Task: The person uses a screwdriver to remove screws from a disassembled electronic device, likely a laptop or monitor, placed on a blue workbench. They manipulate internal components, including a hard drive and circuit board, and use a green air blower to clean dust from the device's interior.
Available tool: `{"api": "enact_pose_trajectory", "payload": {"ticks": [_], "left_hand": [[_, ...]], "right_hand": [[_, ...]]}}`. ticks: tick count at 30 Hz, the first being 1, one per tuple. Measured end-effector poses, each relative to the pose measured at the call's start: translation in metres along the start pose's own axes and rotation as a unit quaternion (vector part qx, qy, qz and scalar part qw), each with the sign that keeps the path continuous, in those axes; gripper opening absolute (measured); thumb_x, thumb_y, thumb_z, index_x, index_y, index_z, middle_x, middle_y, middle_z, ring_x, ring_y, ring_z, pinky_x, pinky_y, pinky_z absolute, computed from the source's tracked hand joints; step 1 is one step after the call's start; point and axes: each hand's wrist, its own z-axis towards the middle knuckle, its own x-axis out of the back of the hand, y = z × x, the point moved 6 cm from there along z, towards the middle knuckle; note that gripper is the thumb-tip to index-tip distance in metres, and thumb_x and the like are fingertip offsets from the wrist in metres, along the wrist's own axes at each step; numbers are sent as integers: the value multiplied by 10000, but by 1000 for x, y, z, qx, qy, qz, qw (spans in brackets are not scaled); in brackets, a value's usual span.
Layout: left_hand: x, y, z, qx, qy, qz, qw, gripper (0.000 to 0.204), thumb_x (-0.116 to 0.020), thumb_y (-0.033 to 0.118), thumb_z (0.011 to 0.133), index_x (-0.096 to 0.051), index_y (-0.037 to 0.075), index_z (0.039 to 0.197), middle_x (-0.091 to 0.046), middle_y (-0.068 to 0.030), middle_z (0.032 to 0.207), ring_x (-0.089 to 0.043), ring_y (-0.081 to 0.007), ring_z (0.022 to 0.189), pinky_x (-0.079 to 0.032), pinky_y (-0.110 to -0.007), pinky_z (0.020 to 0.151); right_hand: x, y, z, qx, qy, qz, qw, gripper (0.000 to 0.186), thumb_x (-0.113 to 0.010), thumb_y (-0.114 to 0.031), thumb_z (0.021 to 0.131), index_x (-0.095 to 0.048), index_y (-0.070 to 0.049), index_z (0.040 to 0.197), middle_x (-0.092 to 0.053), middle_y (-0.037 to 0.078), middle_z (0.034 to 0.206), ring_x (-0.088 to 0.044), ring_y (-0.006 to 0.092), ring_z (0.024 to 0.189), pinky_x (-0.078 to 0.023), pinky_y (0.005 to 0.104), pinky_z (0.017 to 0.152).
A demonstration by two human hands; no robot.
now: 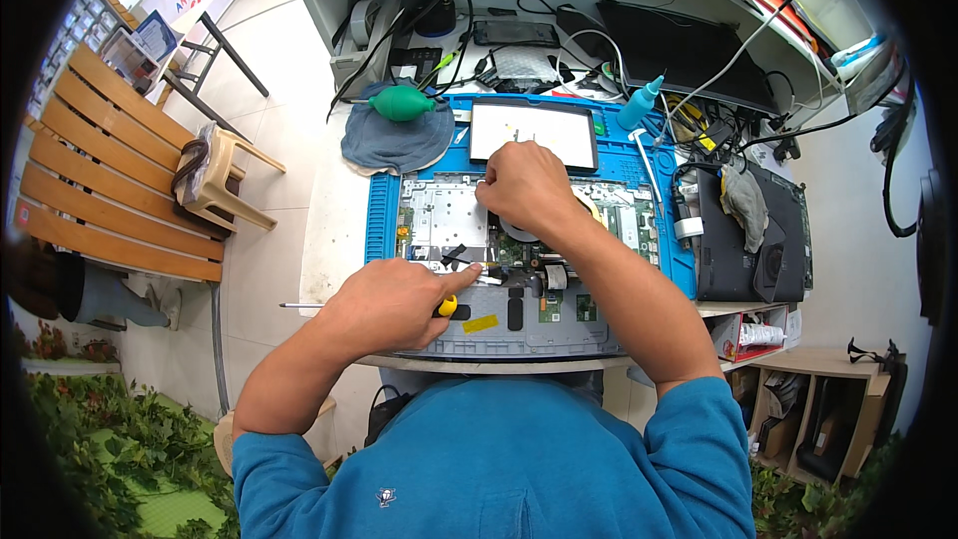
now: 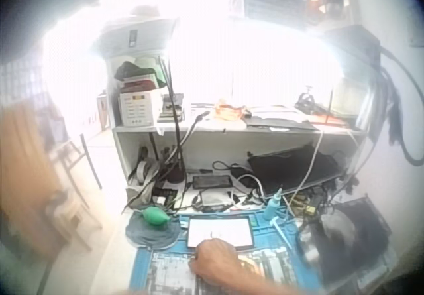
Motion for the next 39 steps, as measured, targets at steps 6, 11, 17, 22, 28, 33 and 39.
{"api": "enact_pose_trajectory", "payload": {"ticks": [6,11,17,22,28,33,39], "left_hand": [[-1,-1,0,-8,7,-2,1000,737,-712,265,926,-567,224,1647,-728,-162,781,-733,-351,719,-595,-485,705],[4,3,0,-20,7,10,1000,681,-745,251,953,-592,147,1609,-764,-138,818,-755,-335,732,-610,-479,678],[5,2,1,-16,0,16,1000,681,-738,244,952,-591,150,1610,-767,-134,823,-752,-331,730,-608,-478,674],[4,0,0,-11,-3,15,1000,681,-727,247,955,-588,179,1618,-767,-130,821,-752,-326,728,-607,-476,676],[5,0,1,-7,-8,14,1000,680,-723,255,958,-585,198,1622,-768,-134,823,-759,-335,744,-610,-485,686],[0,-3,1,-6,10,-3,1000,728,-728,259,901,-601,275,1617,-729,-159,780,-733,-359,720,-593,-488,707],[3,-3,2,-12,24,3,1000,726,-730,249,889,-614,260,1606,-734,-164,793,-736,-364,739,-592,-491,719]], "right_hand": [[11,-3,-15,98,60,12,993,144,-753,-124,842,-831,-4,837,-793,239,870,-773,460,877,-623,537,856],[7,4,-22,119,63,16,991,129,-728,-93,861,-836,-24,868,-791,200,946,-755,424,949,-612,526,866],[5,6,-14,114,39,21,992,118,-725,-84,847,-826,-25,860,-785,192,983,-747,413,962,-606,521,869],[8,5,-15,132,46,34,990,121,-715,-81,856,-822,-23,847,-789,178,990,-745,408,964,-604,522,871],[11,0,-27,154,59,24,986,170,-730,-58,851,-834,-44,985,-757,140,1053,-697,374,1054,-578,497,939],[13,-4,-57,218,33,-54,974,270,-726,-30,827,-843,-46,1070,-727,117,1132,-649,339,1127,-547,452,970],[11,-6,-77,252,35,-59,965,348,-742,-62,842,-817,-17,1179,-729,108,1270,-611,310,1204,-508,436,1031]]}}
